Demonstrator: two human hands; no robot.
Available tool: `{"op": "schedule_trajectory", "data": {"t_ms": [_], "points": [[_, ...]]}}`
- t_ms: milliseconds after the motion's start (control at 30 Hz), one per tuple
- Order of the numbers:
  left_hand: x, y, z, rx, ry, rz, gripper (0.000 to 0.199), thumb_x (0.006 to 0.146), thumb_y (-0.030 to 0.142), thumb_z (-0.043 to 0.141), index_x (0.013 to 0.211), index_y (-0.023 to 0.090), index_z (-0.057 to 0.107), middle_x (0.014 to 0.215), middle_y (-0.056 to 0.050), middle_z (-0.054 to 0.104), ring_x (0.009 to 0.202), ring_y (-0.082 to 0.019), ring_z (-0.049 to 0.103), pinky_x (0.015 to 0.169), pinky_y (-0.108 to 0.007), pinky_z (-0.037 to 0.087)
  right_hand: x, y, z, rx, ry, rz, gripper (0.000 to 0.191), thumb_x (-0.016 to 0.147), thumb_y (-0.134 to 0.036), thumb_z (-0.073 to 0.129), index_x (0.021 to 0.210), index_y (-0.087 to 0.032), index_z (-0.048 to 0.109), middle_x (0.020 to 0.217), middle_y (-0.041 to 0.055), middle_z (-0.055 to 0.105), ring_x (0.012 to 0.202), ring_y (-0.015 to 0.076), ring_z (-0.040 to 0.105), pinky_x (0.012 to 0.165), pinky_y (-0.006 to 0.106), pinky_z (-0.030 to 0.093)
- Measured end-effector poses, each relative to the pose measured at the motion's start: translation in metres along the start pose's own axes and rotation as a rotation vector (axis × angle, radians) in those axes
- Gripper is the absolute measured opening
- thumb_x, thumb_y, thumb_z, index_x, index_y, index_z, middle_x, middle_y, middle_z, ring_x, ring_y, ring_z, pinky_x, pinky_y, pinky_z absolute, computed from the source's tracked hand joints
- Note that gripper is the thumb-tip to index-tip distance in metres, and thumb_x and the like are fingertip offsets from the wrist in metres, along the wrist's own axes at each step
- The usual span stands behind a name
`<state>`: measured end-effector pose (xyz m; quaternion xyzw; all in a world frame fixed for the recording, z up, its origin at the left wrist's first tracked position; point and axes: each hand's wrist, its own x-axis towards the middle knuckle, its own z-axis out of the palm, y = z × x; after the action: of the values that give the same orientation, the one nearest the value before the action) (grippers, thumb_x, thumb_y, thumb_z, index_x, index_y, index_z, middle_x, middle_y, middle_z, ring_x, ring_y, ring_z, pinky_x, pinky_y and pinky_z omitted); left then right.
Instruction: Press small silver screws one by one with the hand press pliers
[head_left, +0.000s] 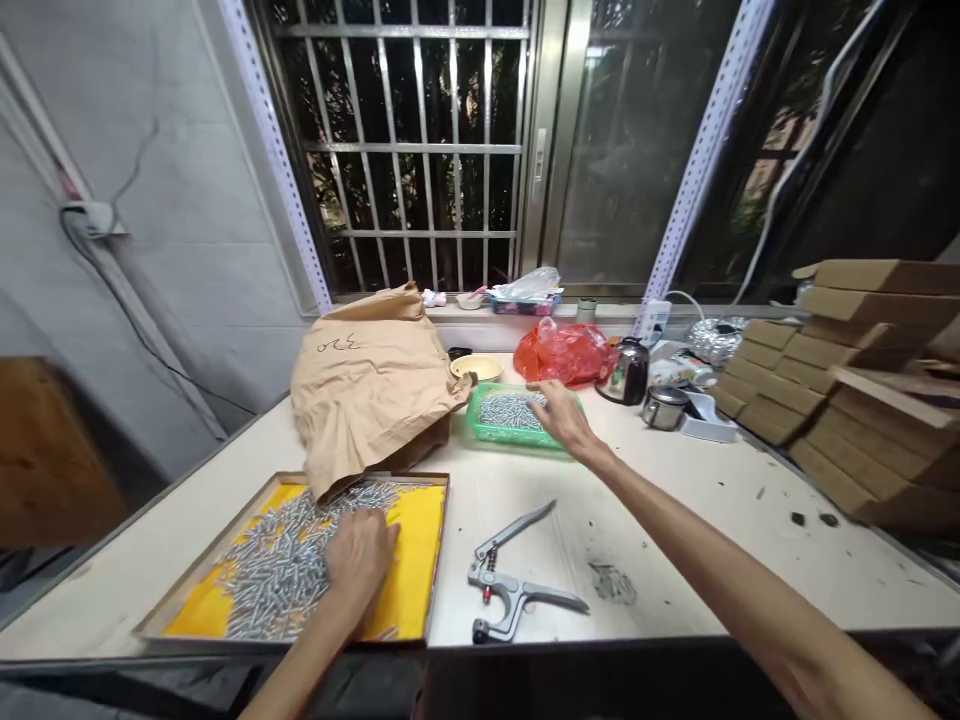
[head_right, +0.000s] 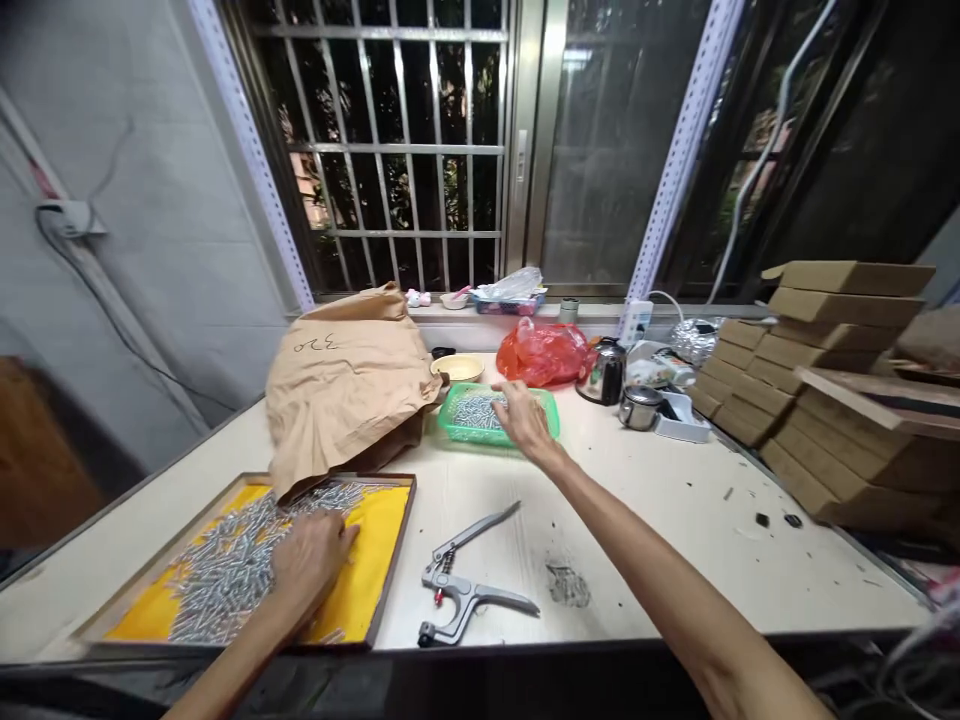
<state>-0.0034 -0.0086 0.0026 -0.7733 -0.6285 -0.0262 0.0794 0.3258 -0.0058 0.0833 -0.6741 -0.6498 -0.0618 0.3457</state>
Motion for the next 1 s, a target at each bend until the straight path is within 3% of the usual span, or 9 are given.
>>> {"op": "schedule_trajectory", "data": {"t_ms": [100, 200, 367, 467, 567, 667, 767, 833, 1000], "points": [[0.003, 0.0, -0.002, -0.004, -0.067, 0.001, 0.034, 0.089, 0.019, 0.03, 0.089, 0.015, 0.064, 0.097, -0.014, 0.063, 0.101, -0.03, 0.054, 0.066, -0.033, 0.043, -0.051, 0.0, 0.01, 0.03, -0.158, -0.043, 0.026, 0.09, -0.026, 0.045, 0.111, -0.018, 0.058, 0.111, 0.0087, 0.061, 0.096, 0.0177, 0.057, 0.084, 0.031, 0.043], [-0.001, -0.002, -0.005, 0.001, -0.095, 0.019, 0.036, 0.089, 0.015, 0.029, 0.087, 0.017, 0.064, 0.096, -0.012, 0.063, 0.102, -0.029, 0.054, 0.068, -0.032, 0.042, -0.11, -0.014, 0.007, 0.09, -0.447, -0.15, 0.024, 0.091, -0.033, 0.046, 0.103, -0.019, 0.062, 0.1, 0.0058, 0.063, 0.091, 0.0173, 0.059, 0.079, 0.028, 0.043], [-0.008, -0.005, -0.012, 0.023, -0.012, 0.086, 0.038, 0.086, 0.009, 0.028, 0.086, 0.016, 0.066, 0.096, -0.012, 0.063, 0.102, -0.027, 0.054, 0.074, -0.032, 0.043, -0.167, -0.04, -0.004, -0.072, -0.696, -0.183, 0.02, 0.087, -0.035, 0.052, 0.092, -0.019, 0.063, 0.095, 0.0047, 0.061, 0.081, 0.017, 0.059, 0.069, 0.026, 0.04], [-0.012, 0.002, -0.027, -0.137, 0.043, 0.093, 0.033, 0.086, 0.016, 0.034, 0.085, 0.015, 0.067, 0.091, -0.013, 0.065, 0.095, -0.027, 0.057, 0.077, -0.034, 0.044, -0.173, -0.05, -0.002, -0.172, -0.719, -0.175, 0.016, 0.087, -0.026, 0.049, 0.09, -0.017, 0.063, 0.096, 0.0062, 0.061, 0.083, 0.0179, 0.06, 0.069, 0.027, 0.039], [-0.023, 0.021, -0.049, -0.533, -0.005, 0.055, 0.025, 0.082, 0.027, 0.047, 0.086, 0.016, 0.069, 0.087, -0.008, 0.068, 0.083, -0.022, 0.062, 0.073, -0.03, 0.046, -0.171, -0.052, 0.002, -0.23, -0.734, -0.201, 0.021, 0.091, -0.024, 0.043, 0.092, -0.016, 0.063, 0.095, 0.0079, 0.061, 0.084, 0.0193, 0.06, 0.067, 0.028, 0.039], [-0.041, 0.05, -0.063, -1.028, -0.227, -0.028, 0.027, 0.073, 0.037, 0.059, 0.085, 0.015, 0.069, 0.074, -0.004, 0.067, 0.06, -0.015, 0.059, 0.054, -0.025, 0.045, -0.171, -0.045, 0.003, -0.265, -0.72, -0.238, 0.025, 0.094, -0.023, 0.037, 0.096, -0.017, 0.061, 0.097, 0.009, 0.061, 0.086, 0.0197, 0.059, 0.069, 0.029, 0.039], [-0.061, 0.08, -0.064, -1.387, -0.49, -0.125, 0.031, 0.064, 0.036, 0.07, 0.082, 0.012, 0.067, 0.073, -0.004, 0.066, 0.054, -0.009, 0.054, 0.046, -0.02, 0.041, -0.171, -0.034, -0.001, -0.302, -0.724, -0.263, 0.024, 0.095, -0.023, 0.036, 0.098, -0.018, 0.059, 0.098, 0.0089, 0.06, 0.089, 0.0192, 0.058, 0.071, 0.029, 0.038], [-0.071, 0.097, -0.058, -1.469, -0.574, -0.189, 0.031, 0.06, 0.034, 0.075, 0.077, 0.011, 0.065, 0.069, -0.003, 0.064, 0.05, -0.007, 0.051, 0.043, -0.018, 0.039, -0.172, -0.028, -0.005, -0.341, -0.715, -0.268, 0.023, 0.095, -0.022, 0.036, 0.098, -0.018, 0.058, 0.098, 0.009, 0.06, 0.089, 0.0191, 0.057, 0.071, 0.029, 0.038], [-0.073, 0.117, -0.034, -1.408, -0.609, -0.275, 0.032, 0.06, 0.036, 0.078, 0.068, 0.011, 0.061, 0.047, 0.005, 0.051, 0.037, -0.004, 0.041, 0.038, -0.017, 0.031, -0.175, -0.019, -0.008, -0.386, -0.692, -0.289, 0.022, 0.094, -0.022, 0.036, 0.097, -0.018, 0.058, 0.098, 0.0085, 0.06, 0.088, 0.0197, 0.058, 0.071, 0.03, 0.037]]}}
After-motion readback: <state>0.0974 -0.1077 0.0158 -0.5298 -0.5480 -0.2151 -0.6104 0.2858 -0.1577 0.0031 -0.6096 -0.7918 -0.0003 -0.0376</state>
